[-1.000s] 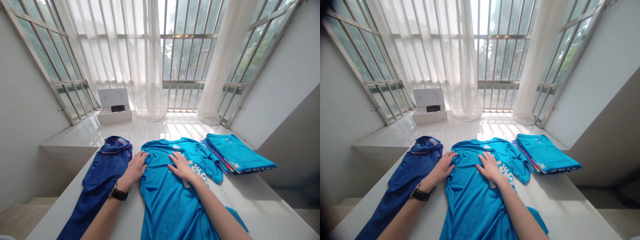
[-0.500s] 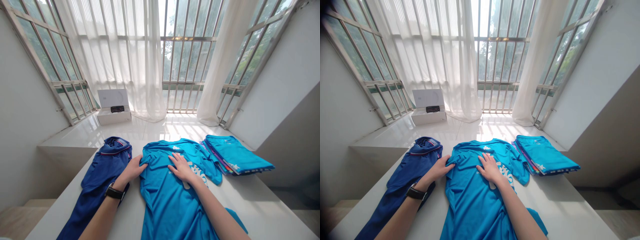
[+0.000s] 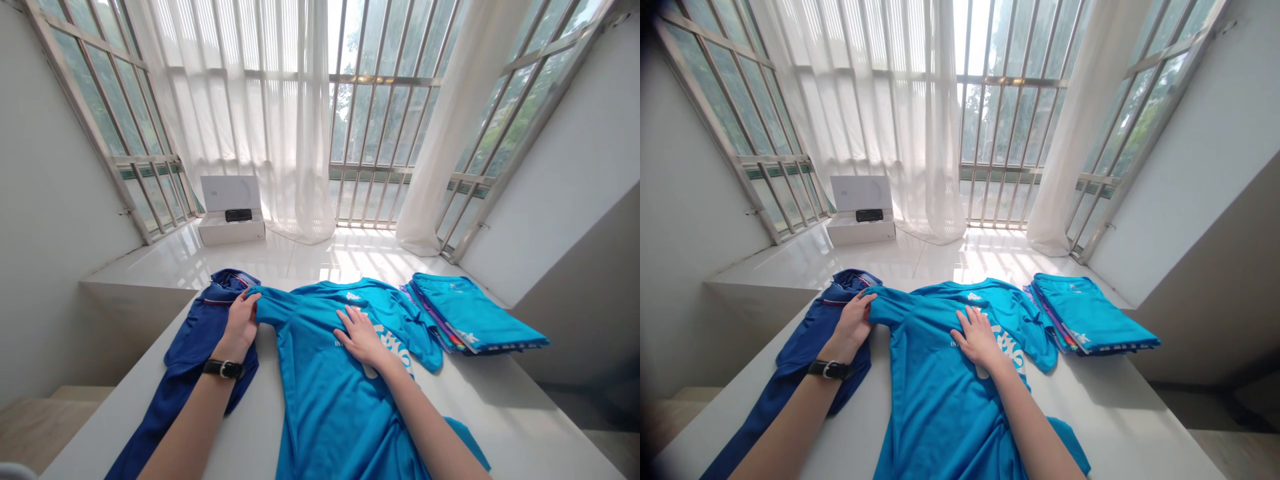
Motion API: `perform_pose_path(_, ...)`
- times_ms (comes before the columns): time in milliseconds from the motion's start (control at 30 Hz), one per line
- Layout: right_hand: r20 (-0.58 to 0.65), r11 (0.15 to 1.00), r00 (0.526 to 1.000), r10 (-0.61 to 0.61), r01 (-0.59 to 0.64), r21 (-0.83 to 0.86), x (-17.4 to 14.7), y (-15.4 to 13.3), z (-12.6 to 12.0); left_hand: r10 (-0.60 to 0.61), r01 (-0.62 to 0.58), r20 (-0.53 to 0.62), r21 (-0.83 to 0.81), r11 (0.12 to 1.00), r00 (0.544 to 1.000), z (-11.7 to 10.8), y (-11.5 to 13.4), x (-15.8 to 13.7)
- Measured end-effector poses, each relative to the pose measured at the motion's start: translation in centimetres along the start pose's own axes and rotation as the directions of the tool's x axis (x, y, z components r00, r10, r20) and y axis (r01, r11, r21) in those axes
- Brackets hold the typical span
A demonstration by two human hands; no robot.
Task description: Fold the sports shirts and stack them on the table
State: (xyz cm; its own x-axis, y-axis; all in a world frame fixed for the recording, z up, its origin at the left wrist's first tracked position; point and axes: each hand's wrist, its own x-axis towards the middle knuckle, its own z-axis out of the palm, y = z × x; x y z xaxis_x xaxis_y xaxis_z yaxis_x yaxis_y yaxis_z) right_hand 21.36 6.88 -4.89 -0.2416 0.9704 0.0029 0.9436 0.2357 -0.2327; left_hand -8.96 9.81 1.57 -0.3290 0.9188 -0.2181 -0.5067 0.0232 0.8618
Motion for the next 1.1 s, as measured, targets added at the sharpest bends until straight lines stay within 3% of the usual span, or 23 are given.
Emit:
perform_pose_path(67,0.002,1.000,1.000,0.001,-0.001,-0.007,0.0,-0.1,0.0,0.181,-0.156,-0.149,0.164,0.974,0.972,-0.1,-0.3,0.3)
perform_pose_path(100,0.002,1.000,1.000,0.001,0.000,-0.010,0.0,-0.1,0.1,0.310,-0.251,-0.174,0.295,0.922,0.934,-0.1,-0.5,0.3)
perform_pose_path(133,0.002,1.000,1.000,0.001,-0.001,-0.012,0.0,-0.2,0.1,0.450,-0.352,-0.143,0.436,0.829,0.882,-0.1,-0.8,0.2)
perform_pose_path(200,-0.002,1.000,1.000,0.005,-0.005,-0.016,0.1,-0.1,0.2,0.640,-0.537,0.095,0.644,0.545,0.763,0.1,-1.5,-0.3)
perform_pose_path(233,-0.004,1.000,1.000,0.006,-0.006,-0.017,0.1,-0.1,0.2,0.641,-0.616,0.271,0.676,0.405,0.718,0.2,-2.1,-0.7)
perform_pose_path(300,-0.010,1.000,1.000,0.005,-0.005,-0.014,0.1,0.0,0.4,0.464,-0.739,0.596,0.633,0.230,0.655,0.4,-3.6,-1.7)
perform_pose_path(333,-0.014,1.000,1.000,0.001,-0.001,-0.010,0.1,0.0,0.4,0.320,-0.779,0.712,0.599,0.185,0.624,0.5,-4.4,-2.3)
perform_pose_path(400,-0.030,1.000,0.999,-0.010,0.010,0.003,0.0,0.2,0.6,0.064,-0.807,0.805,0.586,0.076,0.590,0.5,-6.0,-3.4)
perform_pose_path(500,-0.067,0.998,0.997,-0.049,0.050,0.025,0.1,0.3,0.7,-0.115,-0.760,0.752,0.635,-0.135,0.649,0.5,-7.3,-4.5)
perform_pose_path(567,-0.090,0.995,0.991,-0.094,0.097,0.030,0.3,0.0,0.4,-0.160,-0.724,0.708,0.660,-0.200,0.688,0.4,-7.3,-4.6)
perform_pose_path(733,-0.163,0.980,0.970,-0.182,0.193,0.053,-1.8,-3.0,-3.2,-0.186,-0.689,0.664,0.696,-0.199,0.724,0.3,-6.6,-4.0)
perform_pose_path(867,-0.065,0.941,0.964,-0.259,0.267,0.209,-8.7,-5.7,-5.4,-0.142,-0.671,0.656,0.716,-0.190,0.741,0.3,-6.5,-3.9)
perform_pose_path(933,0.025,0.913,0.932,-0.361,0.348,0.211,-12.8,-6.0,-4.1,-0.136,-0.668,0.654,0.720,-0.191,0.744,0.3,-6.4,-3.9)
perform_pose_path(1000,0.059,0.886,0.886,-0.460,0.453,0.100,-16.2,-5.4,-1.1,-0.152,-0.674,0.657,0.714,-0.192,0.739,0.2,-6.4,-3.9)
perform_pose_path(1067,-0.024,0.886,0.888,-0.459,0.456,-0.090,-18.6,-4.5,2.4,-0.171,-0.680,0.658,0.705,-0.203,0.733,0.1,-6.5,-3.7)
perform_pose_path(1100,-0.113,0.905,0.905,-0.410,0.387,-0.178,-19.4,-4.0,3.9,-0.175,-0.680,0.657,0.702,-0.214,0.733,0.1,-6.5,-3.5)
